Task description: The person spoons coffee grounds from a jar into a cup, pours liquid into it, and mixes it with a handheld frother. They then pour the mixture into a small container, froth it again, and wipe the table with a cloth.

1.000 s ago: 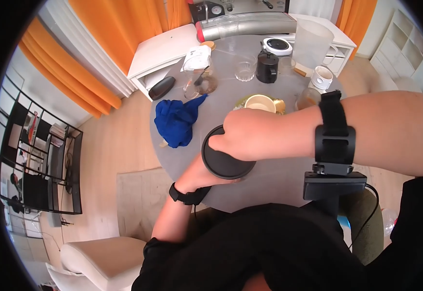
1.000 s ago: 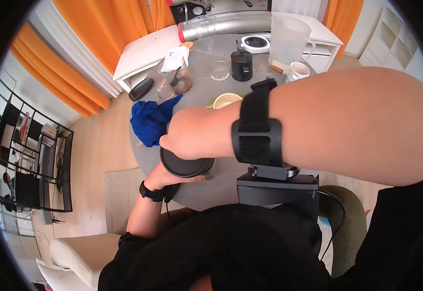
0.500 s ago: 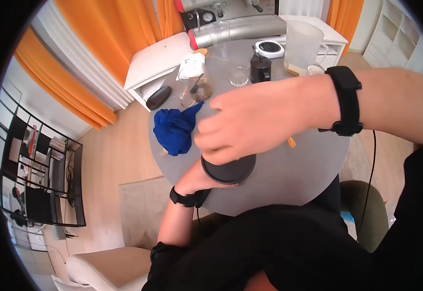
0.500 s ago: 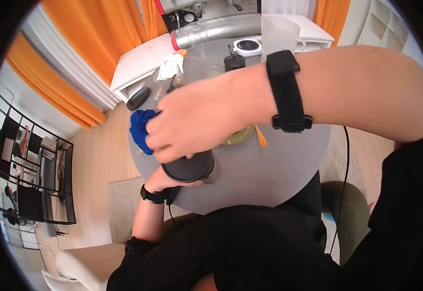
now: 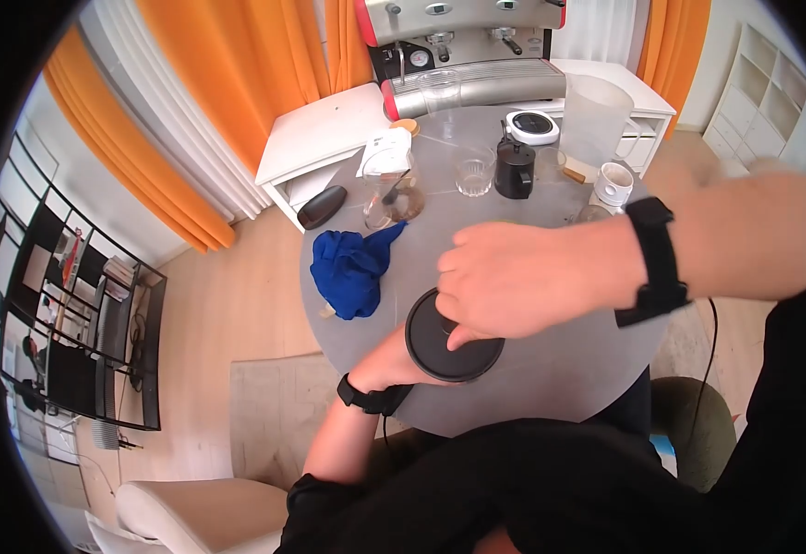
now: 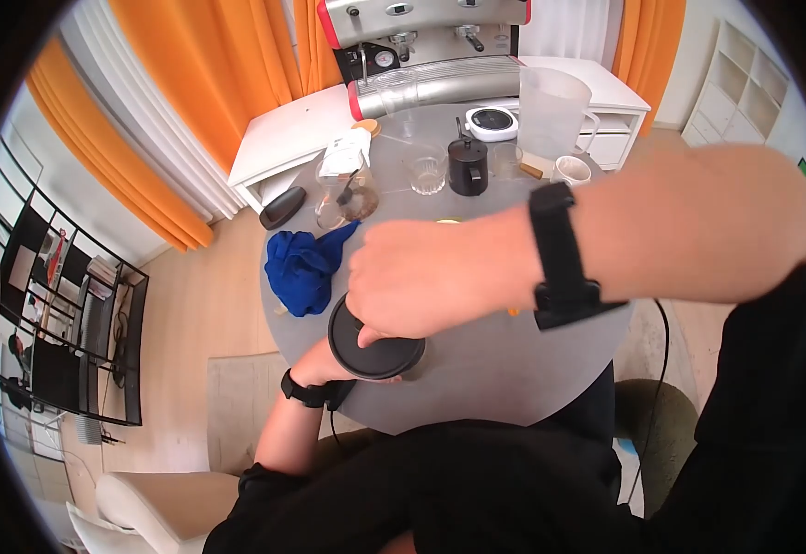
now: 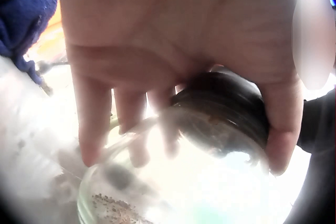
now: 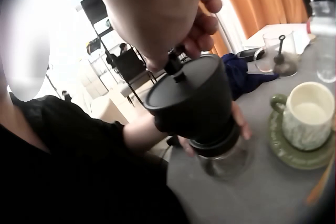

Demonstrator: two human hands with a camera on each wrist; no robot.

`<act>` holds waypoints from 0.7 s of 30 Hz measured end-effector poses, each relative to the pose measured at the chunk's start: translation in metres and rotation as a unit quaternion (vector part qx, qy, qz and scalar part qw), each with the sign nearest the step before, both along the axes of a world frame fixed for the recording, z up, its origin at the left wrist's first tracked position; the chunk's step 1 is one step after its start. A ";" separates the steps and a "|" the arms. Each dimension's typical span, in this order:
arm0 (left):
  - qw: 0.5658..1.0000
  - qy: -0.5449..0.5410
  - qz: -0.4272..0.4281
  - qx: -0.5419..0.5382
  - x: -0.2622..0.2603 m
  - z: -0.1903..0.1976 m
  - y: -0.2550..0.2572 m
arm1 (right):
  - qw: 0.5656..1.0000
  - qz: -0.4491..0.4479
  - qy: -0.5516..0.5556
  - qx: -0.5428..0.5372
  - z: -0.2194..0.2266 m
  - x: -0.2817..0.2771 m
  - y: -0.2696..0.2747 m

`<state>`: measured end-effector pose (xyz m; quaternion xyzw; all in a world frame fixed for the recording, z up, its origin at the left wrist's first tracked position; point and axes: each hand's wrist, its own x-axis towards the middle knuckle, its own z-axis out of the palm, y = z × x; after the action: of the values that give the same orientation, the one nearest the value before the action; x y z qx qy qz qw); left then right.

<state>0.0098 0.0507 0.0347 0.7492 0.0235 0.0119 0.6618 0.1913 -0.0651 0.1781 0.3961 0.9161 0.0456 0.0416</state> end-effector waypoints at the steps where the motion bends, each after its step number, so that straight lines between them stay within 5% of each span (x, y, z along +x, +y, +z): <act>1: 1.000 -0.010 0.007 0.026 0.000 -0.002 0.000 | 0.992 -0.117 0.001 -0.044 0.001 -0.006 -0.007; 5: 0.999 0.000 0.010 0.041 0.000 0.000 -0.001 | 0.983 -0.180 0.015 0.014 -0.003 -0.023 -0.023; 15: 0.997 -0.019 0.025 0.064 -0.002 -0.012 -0.001 | 0.985 -0.150 0.070 0.041 -0.003 -0.020 -0.019; 21: 0.993 -0.031 0.033 0.110 -0.003 -0.015 -0.003 | 0.950 -0.285 0.127 -0.027 -0.005 -0.035 -0.028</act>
<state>0.0069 0.0481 0.0201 0.8153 0.0264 0.0594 0.5754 0.1559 -0.0930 0.1727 0.6417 0.7639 -0.0433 -0.0528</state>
